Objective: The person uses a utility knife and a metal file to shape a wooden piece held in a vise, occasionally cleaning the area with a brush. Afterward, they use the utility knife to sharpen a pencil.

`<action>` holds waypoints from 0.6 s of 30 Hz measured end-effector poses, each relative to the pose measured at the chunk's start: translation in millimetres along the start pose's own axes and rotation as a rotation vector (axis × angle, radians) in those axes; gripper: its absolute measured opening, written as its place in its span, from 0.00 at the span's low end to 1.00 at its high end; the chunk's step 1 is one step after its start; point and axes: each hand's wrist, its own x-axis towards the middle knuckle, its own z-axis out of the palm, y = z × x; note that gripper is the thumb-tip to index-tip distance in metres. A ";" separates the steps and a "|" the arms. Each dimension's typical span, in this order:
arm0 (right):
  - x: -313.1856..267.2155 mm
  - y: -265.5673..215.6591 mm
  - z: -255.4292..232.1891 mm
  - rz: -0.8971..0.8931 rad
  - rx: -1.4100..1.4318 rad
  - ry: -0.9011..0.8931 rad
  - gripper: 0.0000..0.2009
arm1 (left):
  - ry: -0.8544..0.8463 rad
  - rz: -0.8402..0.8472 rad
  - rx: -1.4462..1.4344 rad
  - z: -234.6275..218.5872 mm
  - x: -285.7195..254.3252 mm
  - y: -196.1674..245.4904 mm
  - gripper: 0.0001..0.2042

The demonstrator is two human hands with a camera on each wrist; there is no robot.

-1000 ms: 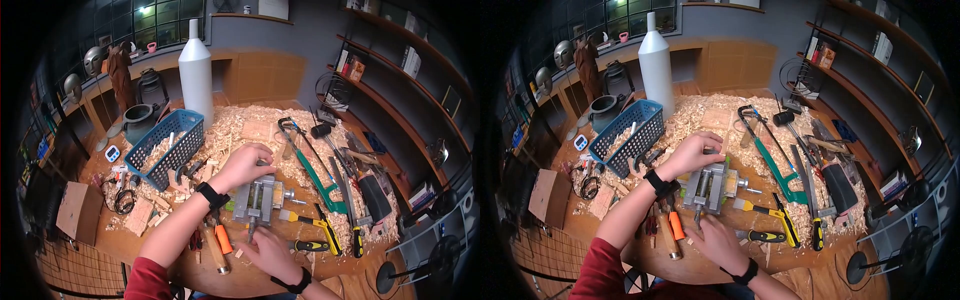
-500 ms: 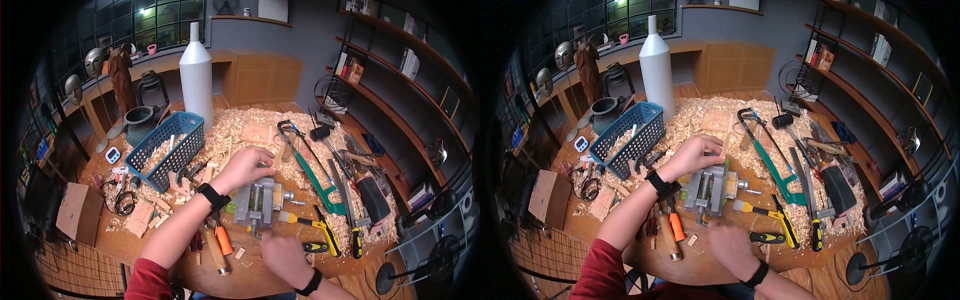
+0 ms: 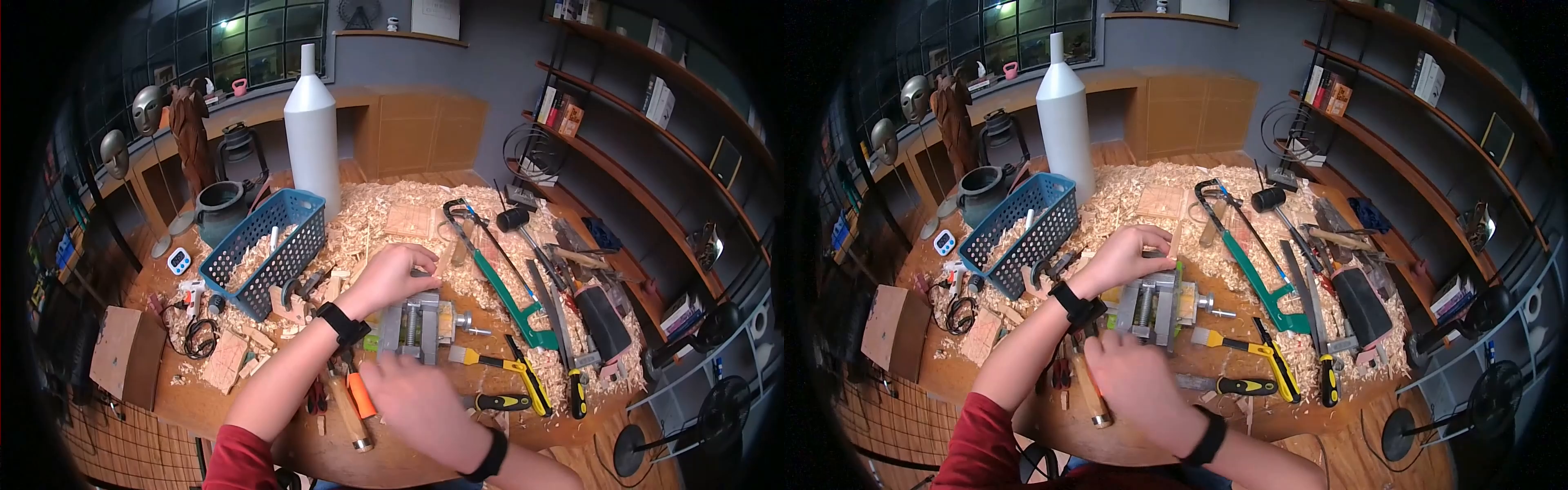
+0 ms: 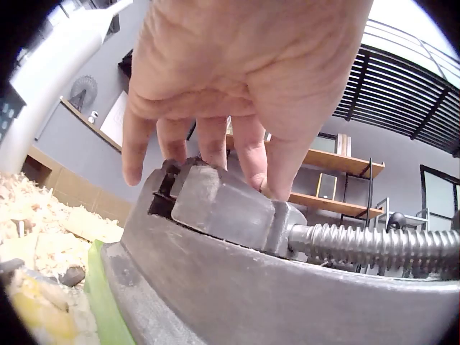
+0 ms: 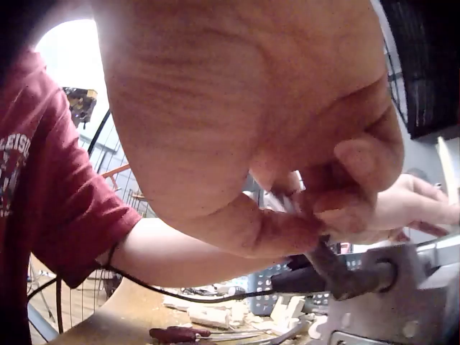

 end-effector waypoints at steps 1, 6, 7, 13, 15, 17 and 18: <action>2.2 -10.8 11.6 -0.014 -0.042 -0.029 0.03 | 0.002 0.005 -0.013 1.4 0.0 -2.4 0.12; 5.4 -50.7 34.5 0.072 -0.647 -0.365 0.05 | -0.027 0.025 0.000 -2.2 1.6 -4.5 0.11; 0.9 -48.9 38.5 0.007 -0.673 -0.400 0.05 | -0.033 0.040 0.006 -2.2 1.6 -4.8 0.11; -52.9 -43.4 57.3 0.167 -0.294 -0.282 0.04 | -0.015 0.081 0.015 -2.8 -1.3 -4.2 0.10; -66.9 -24.8 43.7 0.167 -0.059 -0.154 0.03 | 0.004 0.069 0.020 -2.0 -1.4 -3.3 0.10; -74.3 -10.4 20.6 0.183 0.057 -0.138 0.03 | 0.016 0.083 0.022 -0.9 -2.5 -2.1 0.09; -76.9 -5.1 13.2 0.201 0.175 -0.117 0.04 | 0.016 0.082 0.021 -0.4 -2.4 -1.0 0.09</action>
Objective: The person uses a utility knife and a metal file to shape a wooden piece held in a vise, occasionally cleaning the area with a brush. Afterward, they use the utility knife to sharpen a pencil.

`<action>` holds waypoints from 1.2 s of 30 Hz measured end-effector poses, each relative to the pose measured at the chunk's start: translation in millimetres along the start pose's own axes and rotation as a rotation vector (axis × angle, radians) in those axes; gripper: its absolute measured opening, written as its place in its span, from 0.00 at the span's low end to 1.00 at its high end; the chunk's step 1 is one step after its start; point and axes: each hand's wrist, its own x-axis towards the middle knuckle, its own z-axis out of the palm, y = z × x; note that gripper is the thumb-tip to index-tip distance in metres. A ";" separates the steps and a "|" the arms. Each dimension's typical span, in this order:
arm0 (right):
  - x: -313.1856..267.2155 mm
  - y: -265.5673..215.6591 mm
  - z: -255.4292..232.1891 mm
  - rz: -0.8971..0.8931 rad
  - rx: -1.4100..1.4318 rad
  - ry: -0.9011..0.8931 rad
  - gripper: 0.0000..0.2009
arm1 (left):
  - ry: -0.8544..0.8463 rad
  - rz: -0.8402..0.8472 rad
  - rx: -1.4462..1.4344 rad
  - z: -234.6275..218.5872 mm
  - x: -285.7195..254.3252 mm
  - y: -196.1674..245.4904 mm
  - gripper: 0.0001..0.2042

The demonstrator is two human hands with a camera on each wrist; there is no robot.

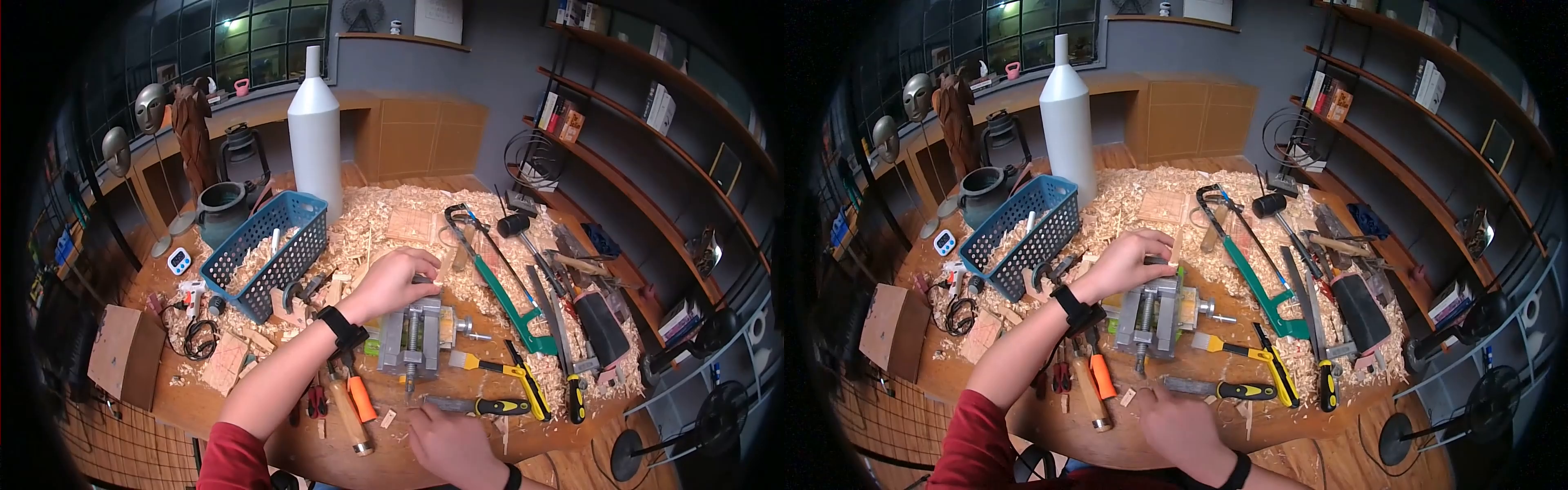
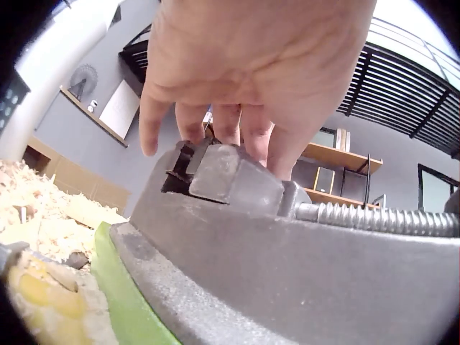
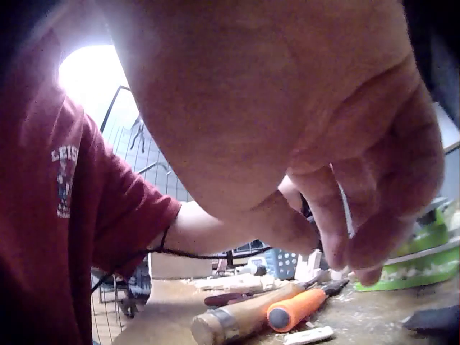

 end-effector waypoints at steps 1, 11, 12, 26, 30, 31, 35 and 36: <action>-1.8 4.0 -3.6 0.016 0.111 0.021 0.05 | -0.005 -0.007 0.000 0.7 0.7 1.4 0.09; 13.1 0.4 11.5 0.358 0.472 -0.037 0.12 | -0.049 -0.023 -0.005 -3.6 0.9 -2.6 0.10; 14.7 2.6 7.8 0.354 0.589 -0.075 0.13 | -0.064 -0.022 -0.009 -3.3 1.6 -2.8 0.10; -5.2 28.9 37.0 0.698 1.770 -0.025 0.08 | -0.074 -0.061 -0.049 -4.2 -1.7 1.6 0.10; 2.3 27.9 13.5 0.566 1.612 0.128 0.07 | -0.028 -0.057 -0.094 1.5 -2.0 -0.5 0.11; 12.9 12.8 10.1 0.456 1.382 0.268 0.08 | -0.030 -0.054 -0.096 2.6 -1.7 -1.4 0.11; 48.9 -14.5 3.9 0.183 0.725 0.414 0.09 | -0.042 -0.036 -0.085 3.4 0.9 -0.8 0.11; 55.7 -20.3 7.3 -0.013 0.431 0.469 0.08 | -0.041 -0.028 -0.091 2.5 0.4 -0.3 0.11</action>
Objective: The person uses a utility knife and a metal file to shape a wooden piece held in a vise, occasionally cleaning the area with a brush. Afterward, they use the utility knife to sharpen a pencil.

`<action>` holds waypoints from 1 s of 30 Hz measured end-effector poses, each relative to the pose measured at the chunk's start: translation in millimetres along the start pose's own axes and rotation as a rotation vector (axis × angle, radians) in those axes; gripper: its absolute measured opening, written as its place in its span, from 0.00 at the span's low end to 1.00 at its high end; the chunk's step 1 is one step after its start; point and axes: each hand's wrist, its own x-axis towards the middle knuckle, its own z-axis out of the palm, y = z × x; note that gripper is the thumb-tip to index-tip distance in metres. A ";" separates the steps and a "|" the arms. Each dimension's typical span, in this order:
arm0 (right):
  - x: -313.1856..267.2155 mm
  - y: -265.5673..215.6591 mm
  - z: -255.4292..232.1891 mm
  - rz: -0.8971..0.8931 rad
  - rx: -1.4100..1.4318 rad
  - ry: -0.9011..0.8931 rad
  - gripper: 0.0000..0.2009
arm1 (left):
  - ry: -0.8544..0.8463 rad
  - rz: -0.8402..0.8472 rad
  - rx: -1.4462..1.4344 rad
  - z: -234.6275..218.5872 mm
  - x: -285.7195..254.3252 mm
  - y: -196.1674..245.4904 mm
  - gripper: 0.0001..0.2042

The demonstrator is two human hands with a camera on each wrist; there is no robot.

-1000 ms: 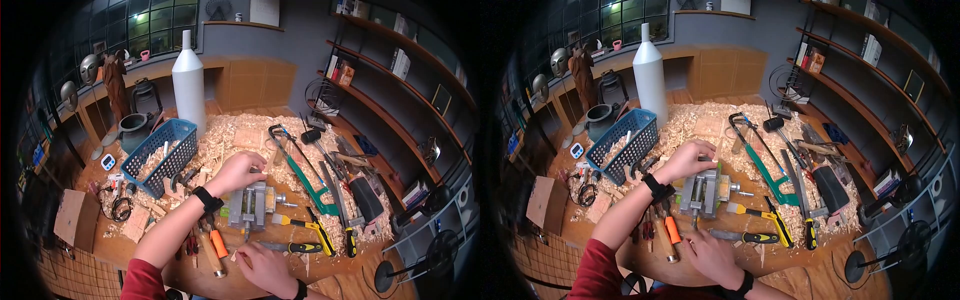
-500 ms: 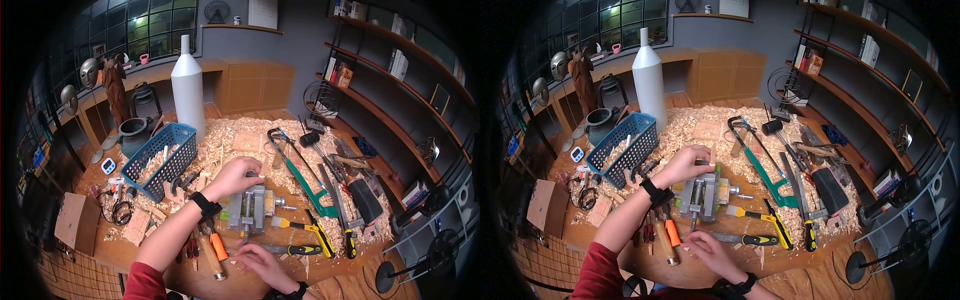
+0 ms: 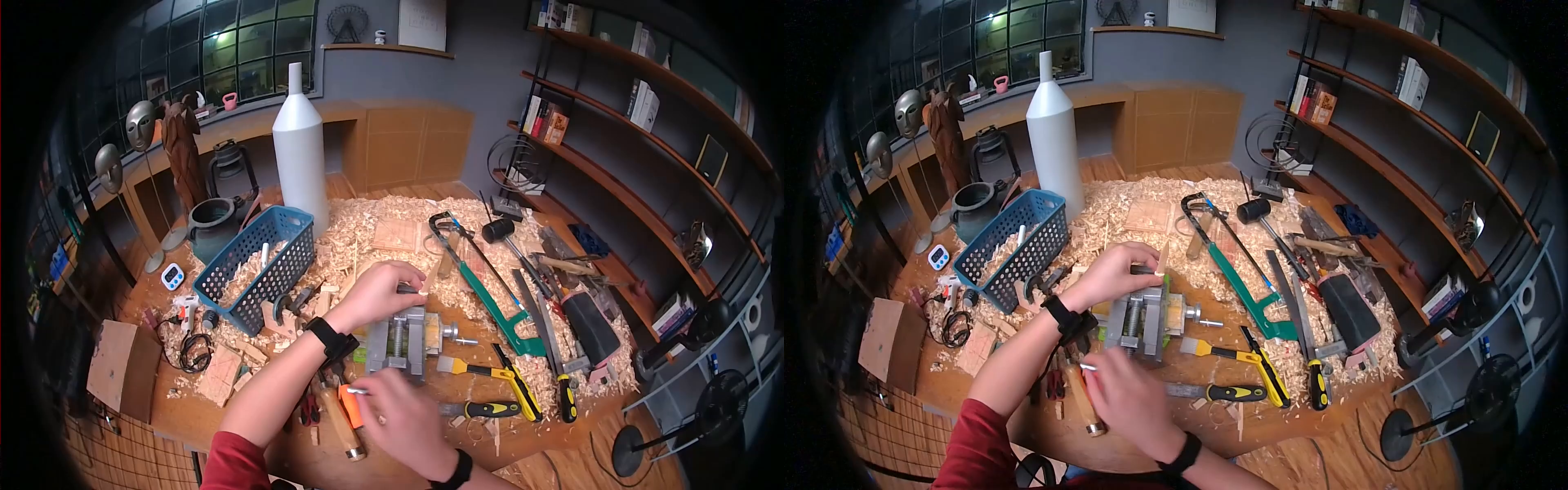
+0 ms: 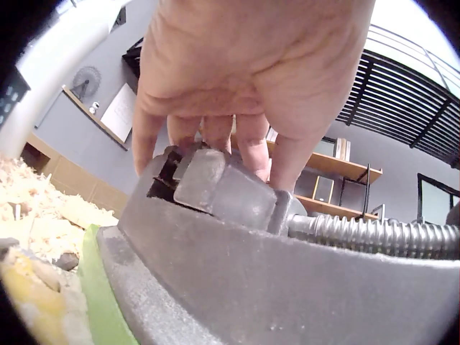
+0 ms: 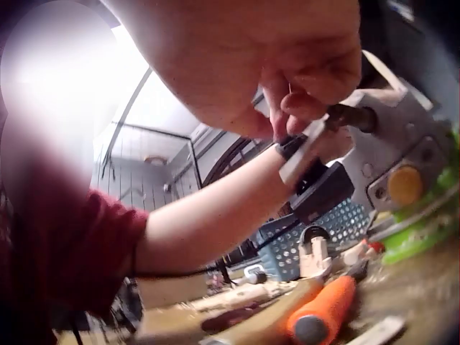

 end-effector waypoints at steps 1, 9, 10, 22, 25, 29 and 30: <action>0.8 -6.7 7.9 -0.003 0.004 0.003 0.08 | -0.001 0.000 0.006 -1.8 0.2 0.6 0.11; -25.0 -15.3 -6.0 0.048 -0.225 -0.360 0.07 | 0.062 -0.010 -0.113 -16.8 -1.9 16.4 0.09; -26.6 -13.5 -18.0 0.048 -0.228 -0.361 0.07 | 0.060 -0.094 -0.259 -18.9 -2.0 18.6 0.09; 7.0 39.6 -67.8 0.691 0.806 0.139 0.15 | -0.109 -0.333 -0.799 6.0 -43.6 84.5 0.09; 8.5 37.4 -71.1 0.712 0.875 0.076 0.11 | -0.130 -0.335 -0.819 7.3 -49.8 87.6 0.08; 8.3 35.6 -74.5 0.739 0.931 0.004 0.09 | -0.144 -0.320 -0.787 -0.8 -55.0 95.3 0.08; 9.0 33.1 -75.2 0.736 0.928 0.008 0.09 | -0.150 -0.333 -0.732 -3.7 -55.7 96.7 0.10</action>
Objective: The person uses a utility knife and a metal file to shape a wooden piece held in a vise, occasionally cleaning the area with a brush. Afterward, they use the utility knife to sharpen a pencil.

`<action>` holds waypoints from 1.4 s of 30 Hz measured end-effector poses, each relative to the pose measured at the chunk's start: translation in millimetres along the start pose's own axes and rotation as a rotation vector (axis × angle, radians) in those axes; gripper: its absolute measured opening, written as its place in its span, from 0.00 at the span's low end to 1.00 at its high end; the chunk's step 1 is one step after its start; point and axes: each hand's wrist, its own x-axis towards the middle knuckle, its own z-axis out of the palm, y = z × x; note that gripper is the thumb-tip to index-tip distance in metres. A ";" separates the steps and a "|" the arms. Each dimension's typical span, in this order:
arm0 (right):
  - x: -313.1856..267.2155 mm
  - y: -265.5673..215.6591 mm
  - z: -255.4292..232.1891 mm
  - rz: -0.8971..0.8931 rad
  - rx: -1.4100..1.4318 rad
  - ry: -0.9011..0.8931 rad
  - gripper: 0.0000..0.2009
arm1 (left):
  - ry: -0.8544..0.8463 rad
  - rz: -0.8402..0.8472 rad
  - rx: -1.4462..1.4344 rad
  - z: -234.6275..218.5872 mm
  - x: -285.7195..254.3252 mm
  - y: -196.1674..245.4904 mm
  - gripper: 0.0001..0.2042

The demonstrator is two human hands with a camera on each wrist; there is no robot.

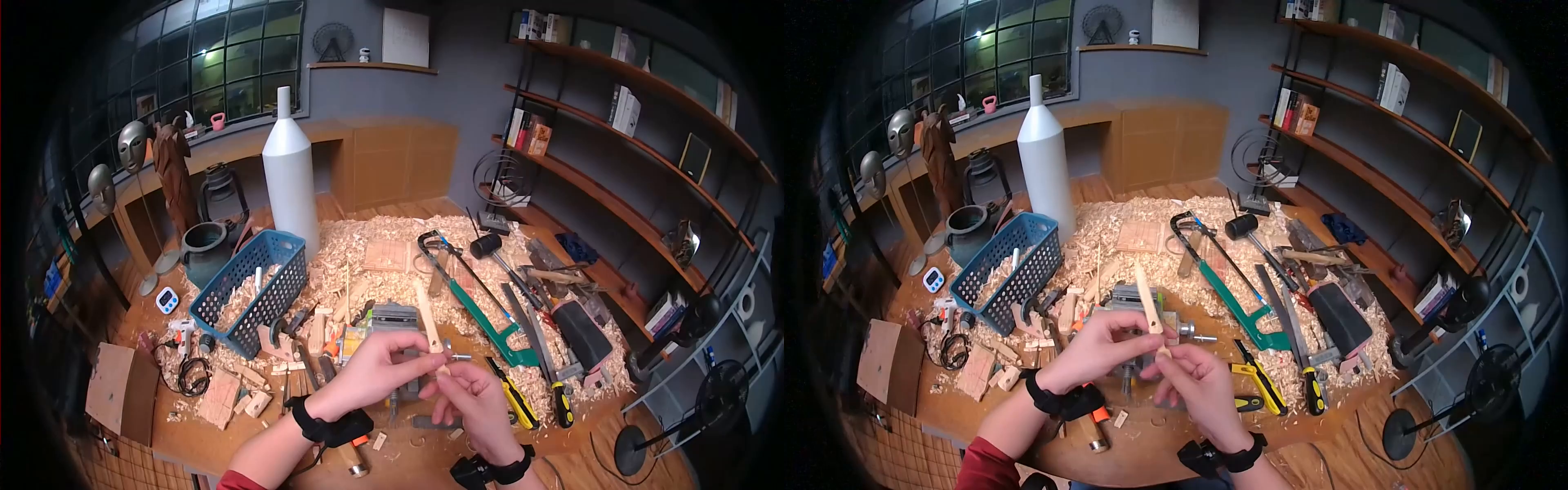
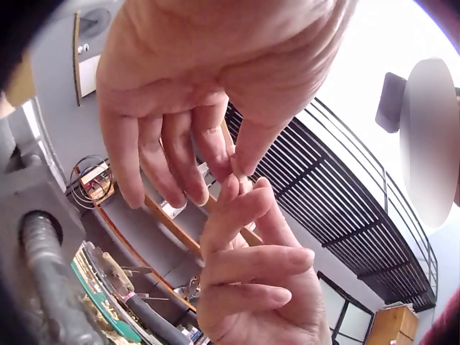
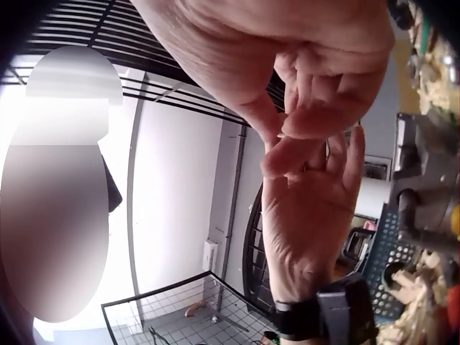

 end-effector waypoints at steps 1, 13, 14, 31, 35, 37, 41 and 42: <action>-1.2 -2.6 2.5 0.027 0.071 0.003 0.10 | -0.001 -0.073 0.029 -1.6 -1.7 3.7 0.12; -16.1 13.4 18.1 0.047 0.380 -0.086 0.17 | -0.101 0.128 -0.171 1.3 -13.6 -4.4 0.07; -16.4 20.4 17.8 0.045 0.310 -0.073 0.18 | -0.110 0.041 -0.205 2.3 -16.7 1.2 0.07; -14.3 -9.6 24.7 -0.481 -0.299 0.285 0.16 | -0.103 0.174 -0.229 4.0 -28.1 14.7 0.06; -15.0 -8.8 23.1 -0.569 -0.411 0.306 0.15 | -0.124 0.210 -0.210 4.9 -30.3 14.6 0.08; -15.4 -8.8 21.0 -0.573 -0.405 0.302 0.14 | -0.158 0.154 -0.200 5.2 -29.9 18.1 0.10; -15.2 -14.0 18.3 -0.574 -0.407 0.288 0.13 | -0.224 0.211 -0.120 1.0 -25.9 14.6 0.09; -14.4 -14.6 16.6 -0.575 -0.403 0.291 0.13 | -0.235 0.201 -0.119 1.1 -25.9 12.9 0.09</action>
